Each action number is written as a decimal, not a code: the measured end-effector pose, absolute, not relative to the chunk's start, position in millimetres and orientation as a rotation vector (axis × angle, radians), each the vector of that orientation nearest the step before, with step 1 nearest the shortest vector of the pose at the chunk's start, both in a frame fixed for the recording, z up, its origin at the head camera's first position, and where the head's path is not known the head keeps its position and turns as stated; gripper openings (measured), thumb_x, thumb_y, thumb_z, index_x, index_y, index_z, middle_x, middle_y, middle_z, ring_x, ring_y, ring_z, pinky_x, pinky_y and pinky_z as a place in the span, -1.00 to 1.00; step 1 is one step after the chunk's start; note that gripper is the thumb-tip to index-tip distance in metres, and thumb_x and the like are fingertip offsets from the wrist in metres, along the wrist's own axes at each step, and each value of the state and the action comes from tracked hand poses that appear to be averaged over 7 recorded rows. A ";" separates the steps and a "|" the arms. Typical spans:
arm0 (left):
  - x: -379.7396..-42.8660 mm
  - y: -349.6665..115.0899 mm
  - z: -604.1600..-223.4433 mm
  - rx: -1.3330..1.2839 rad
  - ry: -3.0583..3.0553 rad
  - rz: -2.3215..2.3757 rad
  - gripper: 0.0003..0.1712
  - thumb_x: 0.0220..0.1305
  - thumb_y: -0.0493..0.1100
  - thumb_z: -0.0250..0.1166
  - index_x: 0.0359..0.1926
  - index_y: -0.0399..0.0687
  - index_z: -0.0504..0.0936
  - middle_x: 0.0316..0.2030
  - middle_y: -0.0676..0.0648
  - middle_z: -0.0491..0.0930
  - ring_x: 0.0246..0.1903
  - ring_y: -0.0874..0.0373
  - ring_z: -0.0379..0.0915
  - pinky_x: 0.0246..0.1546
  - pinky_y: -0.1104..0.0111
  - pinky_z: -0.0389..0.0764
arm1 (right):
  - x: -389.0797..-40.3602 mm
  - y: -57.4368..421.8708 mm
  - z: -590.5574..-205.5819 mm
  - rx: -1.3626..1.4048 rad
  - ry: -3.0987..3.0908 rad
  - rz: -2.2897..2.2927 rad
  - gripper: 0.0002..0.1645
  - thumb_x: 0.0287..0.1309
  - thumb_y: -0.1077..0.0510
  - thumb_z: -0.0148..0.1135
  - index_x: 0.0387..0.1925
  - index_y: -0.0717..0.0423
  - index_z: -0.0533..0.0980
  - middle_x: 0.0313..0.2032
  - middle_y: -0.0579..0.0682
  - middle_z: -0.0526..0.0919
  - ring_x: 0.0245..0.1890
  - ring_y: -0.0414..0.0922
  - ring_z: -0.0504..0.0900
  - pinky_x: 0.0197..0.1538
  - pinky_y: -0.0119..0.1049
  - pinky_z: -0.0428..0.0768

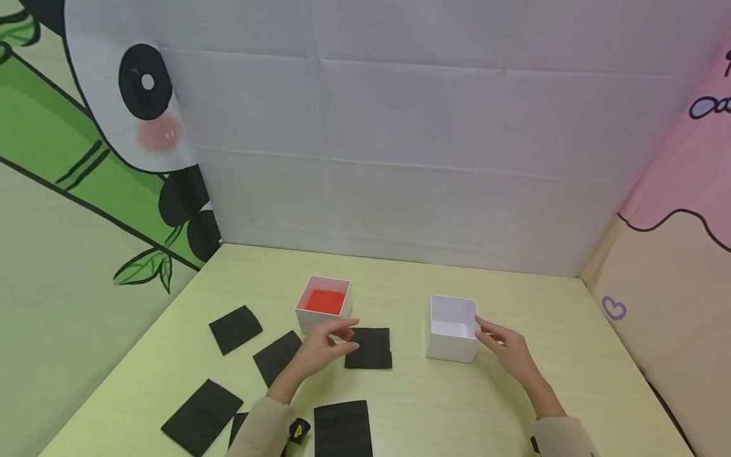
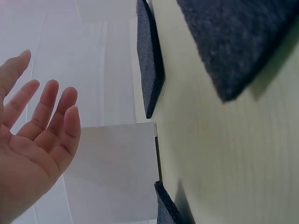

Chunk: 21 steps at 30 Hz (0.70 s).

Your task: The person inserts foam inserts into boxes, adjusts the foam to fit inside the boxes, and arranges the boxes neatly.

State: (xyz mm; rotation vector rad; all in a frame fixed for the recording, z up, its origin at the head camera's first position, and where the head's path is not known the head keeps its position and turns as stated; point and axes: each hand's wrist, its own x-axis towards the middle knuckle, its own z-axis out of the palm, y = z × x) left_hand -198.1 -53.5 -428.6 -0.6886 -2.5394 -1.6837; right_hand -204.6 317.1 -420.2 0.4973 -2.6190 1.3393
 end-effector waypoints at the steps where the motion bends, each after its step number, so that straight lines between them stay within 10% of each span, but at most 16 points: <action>1: -199.0 -53.0 -429.0 -0.695 -2.559 -1.672 -0.51 0.07 -0.17 0.31 0.07 -0.16 0.49 -0.27 -0.12 0.53 -0.24 0.02 0.41 -0.32 0.37 0.45 | -204.6 317.2 -420.2 0.496 -2.620 1.337 -0.59 0.16 0.29 0.09 0.02 0.47 0.38 -0.03 0.37 0.43 -0.29 -0.45 0.48 -0.35 -0.43 0.53; 21: -215.5 -37.7 -437.4 -0.850 -2.748 -1.546 -0.50 0.00 -0.31 0.34 0.04 -0.26 0.49 -0.10 -0.20 0.51 -0.12 -0.04 0.41 -0.15 0.27 0.46 | -203.6 316.1 -421.4 0.492 -2.615 1.385 -0.58 0.19 0.29 0.05 0.03 0.51 0.34 -0.04 0.42 0.42 -0.41 -0.33 0.56 -0.36 -0.39 0.54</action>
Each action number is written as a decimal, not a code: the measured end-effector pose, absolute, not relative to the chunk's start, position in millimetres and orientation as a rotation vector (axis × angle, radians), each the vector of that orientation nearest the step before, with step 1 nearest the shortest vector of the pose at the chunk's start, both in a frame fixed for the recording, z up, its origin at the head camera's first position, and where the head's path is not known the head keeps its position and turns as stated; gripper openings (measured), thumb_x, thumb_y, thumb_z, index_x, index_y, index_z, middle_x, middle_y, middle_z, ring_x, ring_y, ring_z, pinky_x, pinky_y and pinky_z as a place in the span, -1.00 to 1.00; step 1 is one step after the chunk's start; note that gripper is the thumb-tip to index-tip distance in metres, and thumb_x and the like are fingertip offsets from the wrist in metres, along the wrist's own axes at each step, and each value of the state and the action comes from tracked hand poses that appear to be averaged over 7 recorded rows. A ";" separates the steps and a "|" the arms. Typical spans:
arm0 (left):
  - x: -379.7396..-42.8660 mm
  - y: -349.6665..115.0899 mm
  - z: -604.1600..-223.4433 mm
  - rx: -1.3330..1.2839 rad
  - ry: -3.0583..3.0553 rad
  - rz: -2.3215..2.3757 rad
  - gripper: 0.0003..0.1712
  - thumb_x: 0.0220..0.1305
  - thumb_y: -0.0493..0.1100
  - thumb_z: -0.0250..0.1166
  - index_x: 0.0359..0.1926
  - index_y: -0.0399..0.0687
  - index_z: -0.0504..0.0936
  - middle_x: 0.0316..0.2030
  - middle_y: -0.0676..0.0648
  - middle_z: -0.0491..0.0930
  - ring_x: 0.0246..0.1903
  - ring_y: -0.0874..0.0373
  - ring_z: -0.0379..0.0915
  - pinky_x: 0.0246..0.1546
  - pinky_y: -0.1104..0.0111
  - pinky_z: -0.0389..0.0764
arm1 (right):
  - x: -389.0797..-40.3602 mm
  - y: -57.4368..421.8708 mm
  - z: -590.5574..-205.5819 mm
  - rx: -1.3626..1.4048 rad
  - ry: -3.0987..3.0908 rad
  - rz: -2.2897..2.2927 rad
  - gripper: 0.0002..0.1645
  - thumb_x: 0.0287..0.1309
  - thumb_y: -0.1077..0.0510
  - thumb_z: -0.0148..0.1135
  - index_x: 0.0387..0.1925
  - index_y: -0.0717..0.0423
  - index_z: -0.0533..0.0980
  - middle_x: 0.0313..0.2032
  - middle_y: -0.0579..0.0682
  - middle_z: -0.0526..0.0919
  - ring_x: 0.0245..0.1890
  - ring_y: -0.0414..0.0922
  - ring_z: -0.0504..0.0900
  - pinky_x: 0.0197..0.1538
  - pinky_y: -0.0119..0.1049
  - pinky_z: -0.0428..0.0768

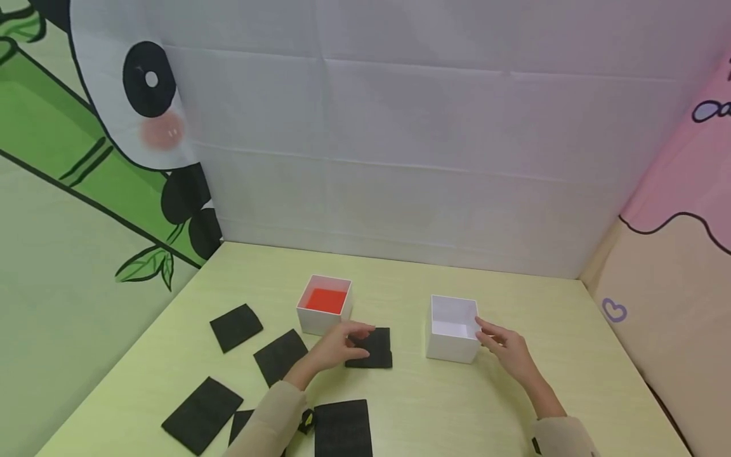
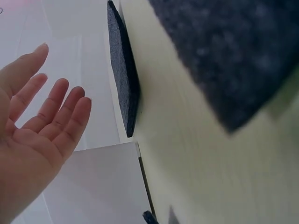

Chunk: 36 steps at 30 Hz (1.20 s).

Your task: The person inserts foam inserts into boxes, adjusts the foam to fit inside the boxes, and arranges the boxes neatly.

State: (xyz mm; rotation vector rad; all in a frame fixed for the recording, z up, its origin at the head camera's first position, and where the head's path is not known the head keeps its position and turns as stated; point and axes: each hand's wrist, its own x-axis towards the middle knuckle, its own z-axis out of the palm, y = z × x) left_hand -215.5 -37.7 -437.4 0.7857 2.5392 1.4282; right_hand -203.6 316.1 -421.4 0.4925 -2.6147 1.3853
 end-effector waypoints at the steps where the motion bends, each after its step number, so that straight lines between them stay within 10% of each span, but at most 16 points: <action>1: -215.8 -36.9 -436.6 0.787 2.553 1.393 -0.52 0.00 -0.30 0.34 0.02 -0.25 0.51 -0.10 -0.17 0.51 -0.11 -0.02 0.40 -0.14 0.28 0.45 | -203.8 316.2 -421.5 0.495 -2.613 1.383 -0.58 0.19 0.29 0.05 0.03 0.51 0.34 -0.04 0.42 0.42 -0.41 -0.32 0.56 -0.37 -0.38 0.54; 28: -226.3 -22.9 -437.6 0.687 2.683 0.873 -0.73 -0.14 -0.43 0.37 -0.35 -0.06 0.68 0.09 -0.20 0.34 0.14 -0.07 0.16 0.06 0.21 0.28 | -201.4 308.9 -419.7 0.449 -2.621 1.357 -0.59 0.18 0.29 0.07 0.00 0.51 0.36 -0.17 0.39 0.51 -0.45 -0.25 0.57 -0.39 -0.34 0.55; 36: -227.6 -19.7 -438.0 0.651 2.667 0.858 -0.70 -0.16 -0.47 0.36 -0.36 -0.06 0.68 0.08 -0.21 0.33 0.13 -0.08 0.18 0.05 0.13 0.28 | -201.6 309.3 -420.3 0.439 -2.621 1.365 -0.59 0.18 0.27 0.08 0.00 0.49 0.37 -0.30 -0.11 0.61 -0.46 -0.14 0.58 -0.39 -0.31 0.55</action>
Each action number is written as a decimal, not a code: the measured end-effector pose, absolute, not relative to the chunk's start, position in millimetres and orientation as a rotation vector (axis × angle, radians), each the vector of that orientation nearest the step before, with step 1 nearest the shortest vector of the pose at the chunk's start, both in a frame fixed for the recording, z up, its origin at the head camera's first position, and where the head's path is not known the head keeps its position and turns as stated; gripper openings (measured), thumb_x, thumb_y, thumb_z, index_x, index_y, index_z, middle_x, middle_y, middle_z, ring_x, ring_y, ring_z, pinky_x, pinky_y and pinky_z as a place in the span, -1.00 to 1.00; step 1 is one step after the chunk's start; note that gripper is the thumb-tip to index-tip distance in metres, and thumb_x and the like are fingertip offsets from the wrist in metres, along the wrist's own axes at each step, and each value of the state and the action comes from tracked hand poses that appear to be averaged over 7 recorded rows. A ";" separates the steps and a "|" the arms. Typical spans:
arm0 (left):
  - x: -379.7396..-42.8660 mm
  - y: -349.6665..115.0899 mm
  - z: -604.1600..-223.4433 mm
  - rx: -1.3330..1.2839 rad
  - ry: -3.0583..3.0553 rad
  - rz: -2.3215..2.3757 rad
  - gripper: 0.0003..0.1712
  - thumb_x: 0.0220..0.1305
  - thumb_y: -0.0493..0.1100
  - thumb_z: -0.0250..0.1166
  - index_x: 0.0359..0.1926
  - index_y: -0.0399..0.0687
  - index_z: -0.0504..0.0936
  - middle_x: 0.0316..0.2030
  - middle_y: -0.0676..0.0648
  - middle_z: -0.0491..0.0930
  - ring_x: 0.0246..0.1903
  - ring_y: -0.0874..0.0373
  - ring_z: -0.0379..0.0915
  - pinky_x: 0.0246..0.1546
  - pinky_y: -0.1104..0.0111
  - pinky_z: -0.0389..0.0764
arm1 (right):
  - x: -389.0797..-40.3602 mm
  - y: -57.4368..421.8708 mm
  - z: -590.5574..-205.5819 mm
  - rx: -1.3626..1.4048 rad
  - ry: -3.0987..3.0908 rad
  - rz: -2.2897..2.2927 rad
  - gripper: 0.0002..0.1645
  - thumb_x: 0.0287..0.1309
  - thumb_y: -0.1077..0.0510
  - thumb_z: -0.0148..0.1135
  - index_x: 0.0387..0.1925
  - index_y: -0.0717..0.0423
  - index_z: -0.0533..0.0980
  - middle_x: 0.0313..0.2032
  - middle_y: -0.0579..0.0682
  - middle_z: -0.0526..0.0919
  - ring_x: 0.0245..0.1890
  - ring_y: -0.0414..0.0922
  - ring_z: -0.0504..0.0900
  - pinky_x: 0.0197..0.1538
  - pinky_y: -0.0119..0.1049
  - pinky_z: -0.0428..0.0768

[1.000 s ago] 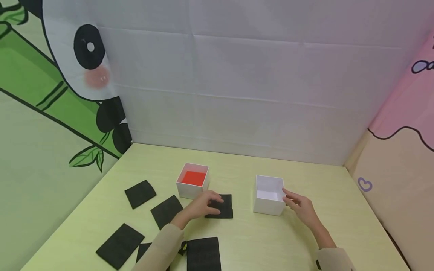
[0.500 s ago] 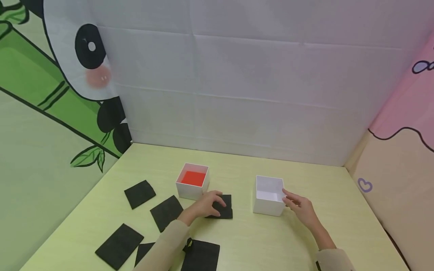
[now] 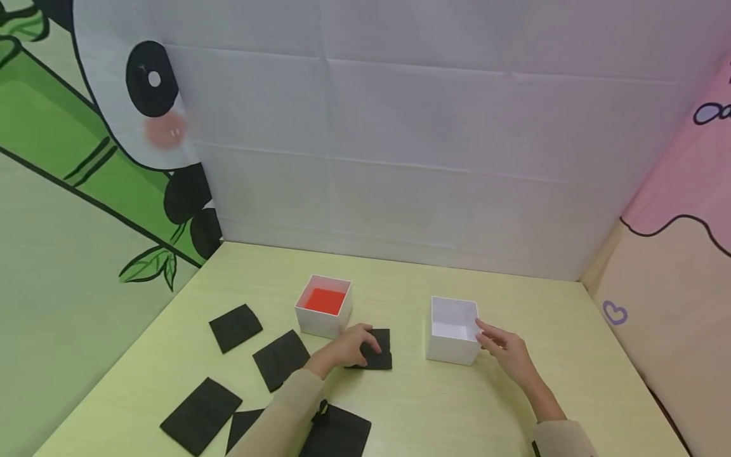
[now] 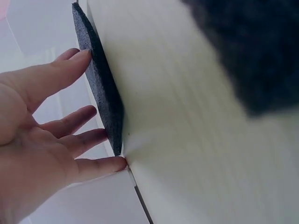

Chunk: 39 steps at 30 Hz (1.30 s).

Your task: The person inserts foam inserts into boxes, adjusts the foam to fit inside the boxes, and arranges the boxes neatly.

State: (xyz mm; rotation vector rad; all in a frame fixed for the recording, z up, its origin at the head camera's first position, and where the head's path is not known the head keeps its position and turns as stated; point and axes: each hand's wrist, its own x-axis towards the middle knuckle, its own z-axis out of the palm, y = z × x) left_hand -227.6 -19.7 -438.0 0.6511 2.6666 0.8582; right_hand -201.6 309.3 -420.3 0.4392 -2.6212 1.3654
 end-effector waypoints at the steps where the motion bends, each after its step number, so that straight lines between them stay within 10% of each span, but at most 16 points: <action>1: -228.1 -19.4 -438.1 0.645 2.666 0.855 -0.69 -0.16 -0.47 0.35 -0.35 -0.06 0.68 0.08 -0.20 0.34 0.12 -0.07 0.18 0.04 0.15 0.29 | -201.7 309.3 -420.3 0.436 -2.621 1.367 -0.59 0.18 0.26 0.08 0.00 0.49 0.37 -0.31 -0.18 0.60 -0.46 -0.15 0.58 -0.39 -0.31 0.55; 21: -226.0 -13.7 -438.6 0.602 2.883 0.663 -0.67 -0.40 -0.26 0.56 -0.47 0.06 0.67 -0.41 0.00 0.33 -0.28 0.09 0.17 -0.29 0.32 0.32 | -202.7 307.3 -421.1 0.458 -2.606 1.372 -0.58 0.19 0.26 0.07 0.01 0.49 0.36 -0.34 -0.36 0.55 -0.46 -0.22 0.57 -0.40 -0.29 0.55; 39: -227.7 -15.7 -420.5 0.604 2.826 1.063 -0.70 -0.28 -0.51 0.42 -0.52 -0.12 0.54 -0.48 0.00 0.29 -0.37 0.12 0.25 -0.35 0.40 0.40 | -203.8 305.8 -415.8 0.495 -2.605 1.369 -0.58 0.17 0.30 0.07 0.02 0.51 0.34 -0.36 0.12 0.62 -0.46 -0.23 0.57 -0.42 -0.34 0.54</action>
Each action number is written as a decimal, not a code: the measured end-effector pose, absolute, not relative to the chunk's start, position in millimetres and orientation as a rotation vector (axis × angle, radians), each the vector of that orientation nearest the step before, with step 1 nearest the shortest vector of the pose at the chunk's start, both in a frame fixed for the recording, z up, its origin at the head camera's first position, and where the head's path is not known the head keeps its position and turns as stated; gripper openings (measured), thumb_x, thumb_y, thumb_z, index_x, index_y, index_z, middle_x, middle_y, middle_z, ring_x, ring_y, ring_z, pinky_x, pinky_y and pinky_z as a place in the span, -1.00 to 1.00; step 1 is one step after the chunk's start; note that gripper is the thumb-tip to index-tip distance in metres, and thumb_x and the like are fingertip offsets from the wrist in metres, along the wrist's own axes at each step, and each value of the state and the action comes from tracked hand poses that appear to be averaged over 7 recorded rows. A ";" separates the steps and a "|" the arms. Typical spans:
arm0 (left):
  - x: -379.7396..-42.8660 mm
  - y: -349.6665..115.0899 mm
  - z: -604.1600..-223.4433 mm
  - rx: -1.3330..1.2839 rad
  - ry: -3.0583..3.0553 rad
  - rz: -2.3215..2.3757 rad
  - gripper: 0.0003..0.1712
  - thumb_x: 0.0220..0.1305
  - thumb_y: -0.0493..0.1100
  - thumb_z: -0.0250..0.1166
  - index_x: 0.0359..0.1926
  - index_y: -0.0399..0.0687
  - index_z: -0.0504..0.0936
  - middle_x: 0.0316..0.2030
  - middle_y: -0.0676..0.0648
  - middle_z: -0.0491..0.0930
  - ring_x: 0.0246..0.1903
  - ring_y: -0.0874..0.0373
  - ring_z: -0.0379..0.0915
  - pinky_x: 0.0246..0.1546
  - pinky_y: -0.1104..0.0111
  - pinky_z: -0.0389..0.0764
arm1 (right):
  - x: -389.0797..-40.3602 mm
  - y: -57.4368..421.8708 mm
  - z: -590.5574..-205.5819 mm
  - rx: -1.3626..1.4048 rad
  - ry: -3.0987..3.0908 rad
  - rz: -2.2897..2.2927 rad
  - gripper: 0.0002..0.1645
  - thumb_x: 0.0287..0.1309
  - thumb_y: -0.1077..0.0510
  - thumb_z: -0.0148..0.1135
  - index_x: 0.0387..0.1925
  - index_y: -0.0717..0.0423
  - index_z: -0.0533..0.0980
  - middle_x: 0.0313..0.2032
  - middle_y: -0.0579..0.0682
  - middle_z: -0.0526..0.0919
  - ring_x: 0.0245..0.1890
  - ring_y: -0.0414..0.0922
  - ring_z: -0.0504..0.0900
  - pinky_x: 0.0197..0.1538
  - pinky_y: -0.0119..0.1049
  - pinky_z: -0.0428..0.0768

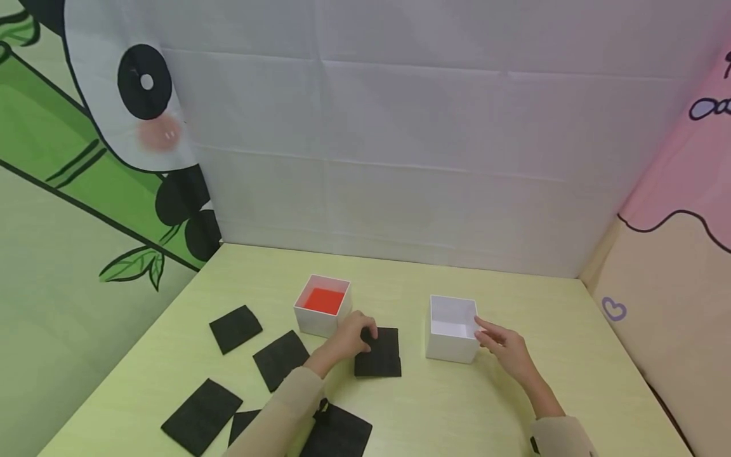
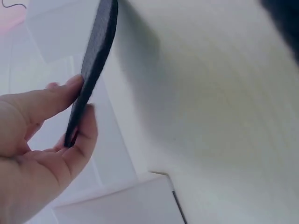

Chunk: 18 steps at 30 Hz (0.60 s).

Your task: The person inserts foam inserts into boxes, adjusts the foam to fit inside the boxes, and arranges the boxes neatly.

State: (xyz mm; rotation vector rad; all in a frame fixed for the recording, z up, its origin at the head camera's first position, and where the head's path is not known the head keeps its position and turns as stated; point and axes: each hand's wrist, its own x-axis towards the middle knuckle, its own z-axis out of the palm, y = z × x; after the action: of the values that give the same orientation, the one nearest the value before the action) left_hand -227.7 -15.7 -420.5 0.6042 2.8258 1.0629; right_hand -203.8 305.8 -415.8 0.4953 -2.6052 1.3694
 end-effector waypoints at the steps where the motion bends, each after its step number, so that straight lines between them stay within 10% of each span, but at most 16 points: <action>1: -227.8 -15.7 -418.4 0.598 2.816 1.081 -0.69 -0.26 -0.50 0.41 -0.53 -0.10 0.51 -0.48 0.01 0.29 -0.37 0.12 0.24 -0.35 0.40 0.40 | -203.6 305.6 -415.5 0.501 -2.606 1.365 -0.58 0.17 0.30 0.07 0.02 0.51 0.34 -0.36 0.10 0.62 -0.46 -0.22 0.57 -0.42 -0.35 0.53; 12: -232.0 -13.3 -409.2 0.573 2.750 1.443 -0.79 -0.07 -0.39 0.37 -0.37 -0.07 0.60 -0.25 0.00 0.56 -0.14 0.07 0.39 -0.07 0.24 0.41 | -205.3 307.8 -418.4 0.502 -2.613 1.372 -0.58 0.18 0.27 0.07 0.02 0.49 0.35 -0.42 -0.22 0.61 -0.46 -0.14 0.58 -0.40 -0.36 0.51; 18: -232.4 -11.4 -403.7 0.560 2.669 1.636 -0.77 -0.05 -0.37 0.36 -0.27 -0.17 0.65 -0.27 -0.07 0.59 -0.47 0.16 0.43 -0.52 0.42 0.51 | -205.0 309.1 -417.1 0.517 -2.627 1.381 -0.57 0.20 0.25 0.06 0.04 0.49 0.33 -0.40 -0.19 0.61 -0.45 -0.17 0.58 -0.39 -0.35 0.51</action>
State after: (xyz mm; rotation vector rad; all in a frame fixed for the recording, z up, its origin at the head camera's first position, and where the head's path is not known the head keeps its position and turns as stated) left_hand -232.4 -11.4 -403.7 0.5601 2.6691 1.6364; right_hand -205.0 309.1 -417.1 0.5166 -2.6271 1.3808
